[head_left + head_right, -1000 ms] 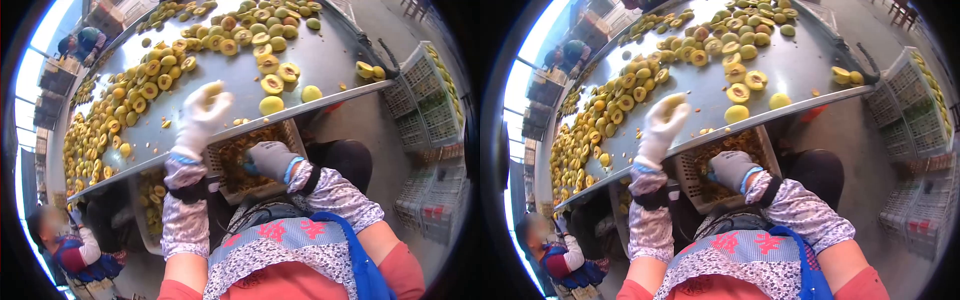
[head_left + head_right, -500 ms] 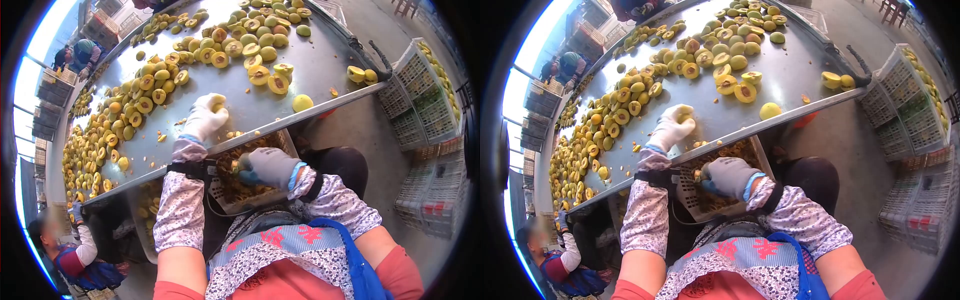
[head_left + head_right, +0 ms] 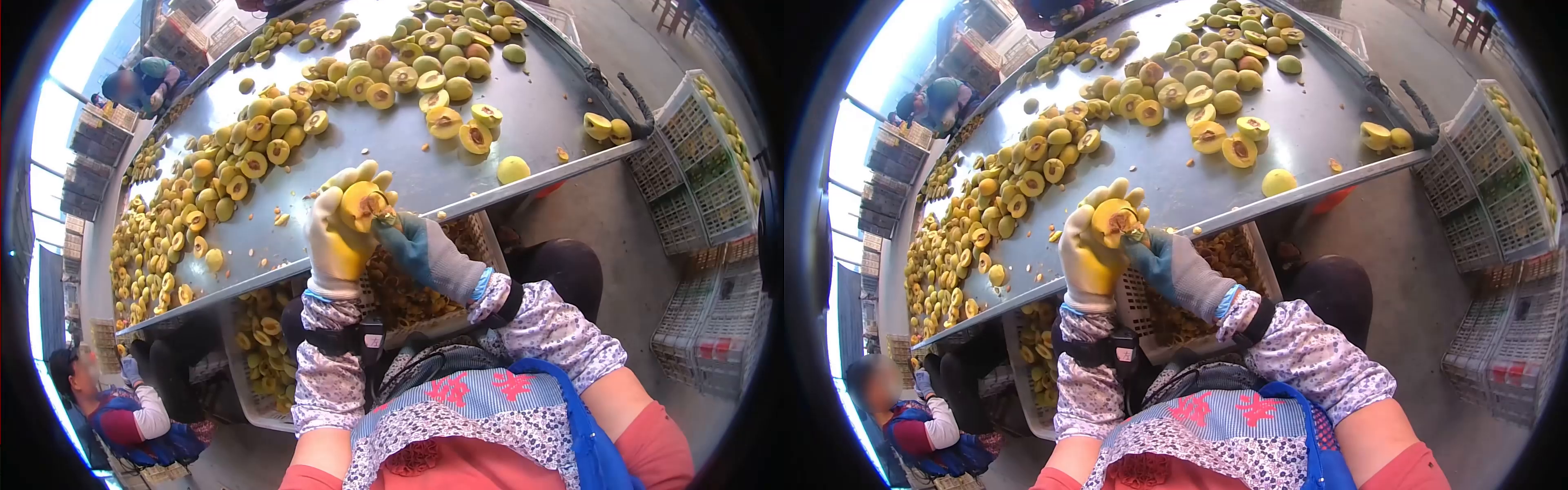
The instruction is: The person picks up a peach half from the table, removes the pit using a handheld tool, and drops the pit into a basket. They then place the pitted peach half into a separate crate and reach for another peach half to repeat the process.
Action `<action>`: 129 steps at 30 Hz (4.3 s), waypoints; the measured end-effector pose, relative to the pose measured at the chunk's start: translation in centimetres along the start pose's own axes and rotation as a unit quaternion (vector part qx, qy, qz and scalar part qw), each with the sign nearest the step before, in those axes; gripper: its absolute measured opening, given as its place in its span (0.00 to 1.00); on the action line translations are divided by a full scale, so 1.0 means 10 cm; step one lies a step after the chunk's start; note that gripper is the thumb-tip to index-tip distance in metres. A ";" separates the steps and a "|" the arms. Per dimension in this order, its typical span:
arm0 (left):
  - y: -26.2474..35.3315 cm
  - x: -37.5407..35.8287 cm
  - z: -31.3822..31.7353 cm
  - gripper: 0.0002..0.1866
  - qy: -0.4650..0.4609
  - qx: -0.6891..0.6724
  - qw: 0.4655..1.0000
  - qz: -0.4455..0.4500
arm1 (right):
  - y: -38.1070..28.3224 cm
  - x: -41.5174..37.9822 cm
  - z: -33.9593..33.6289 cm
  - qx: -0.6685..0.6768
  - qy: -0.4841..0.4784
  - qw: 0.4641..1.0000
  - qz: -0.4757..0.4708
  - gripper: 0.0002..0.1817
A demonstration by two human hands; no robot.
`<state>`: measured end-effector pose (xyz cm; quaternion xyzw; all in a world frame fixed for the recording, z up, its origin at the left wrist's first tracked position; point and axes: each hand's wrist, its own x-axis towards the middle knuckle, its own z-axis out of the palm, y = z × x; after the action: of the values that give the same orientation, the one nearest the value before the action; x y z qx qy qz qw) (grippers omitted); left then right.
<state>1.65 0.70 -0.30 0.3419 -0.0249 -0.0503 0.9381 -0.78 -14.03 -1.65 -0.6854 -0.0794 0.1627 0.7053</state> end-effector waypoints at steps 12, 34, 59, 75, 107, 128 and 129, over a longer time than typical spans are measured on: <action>-0.15 -0.03 0.16 0.14 0.145 0.170 0.972 0.066 | 0.29 0.05 0.17 0.010 -0.042 0.998 0.039 0.26; -0.02 -0.08 0.17 0.17 0.104 0.319 0.941 0.045 | 0.18 -0.07 0.18 -0.142 0.035 0.988 0.056 0.23; 0.14 -0.13 0.10 0.22 0.049 0.277 0.959 -0.034 | -0.18 -0.22 0.06 0.317 -0.275 0.846 0.329 0.28; 0.03 -0.11 -0.05 0.17 0.098 -0.044 0.994 0.008 | 0.36 -0.29 0.33 -0.088 -0.061 0.988 -0.114 0.16; 1.74 -1.67 -1.77 0.16 0.437 0.504 0.716 0.206 | 0.05 -0.34 -0.08 -0.421 -0.094 0.892 0.135 0.21; 0.56 -0.73 -2.54 0.17 -0.147 0.850 0.506 -0.021 | 0.84 -0.15 0.10 -0.527 -0.222 0.791 0.216 0.25; 0.61 -0.72 -2.55 0.17 -0.142 0.854 0.500 -0.030 | 0.85 -0.16 0.10 -0.523 -0.228 0.793 0.215 0.25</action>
<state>-2.92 22.44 -15.97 0.9655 -0.1779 -0.0804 0.1722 -3.65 -13.56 -9.83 -0.8922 -0.1618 0.3949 0.1477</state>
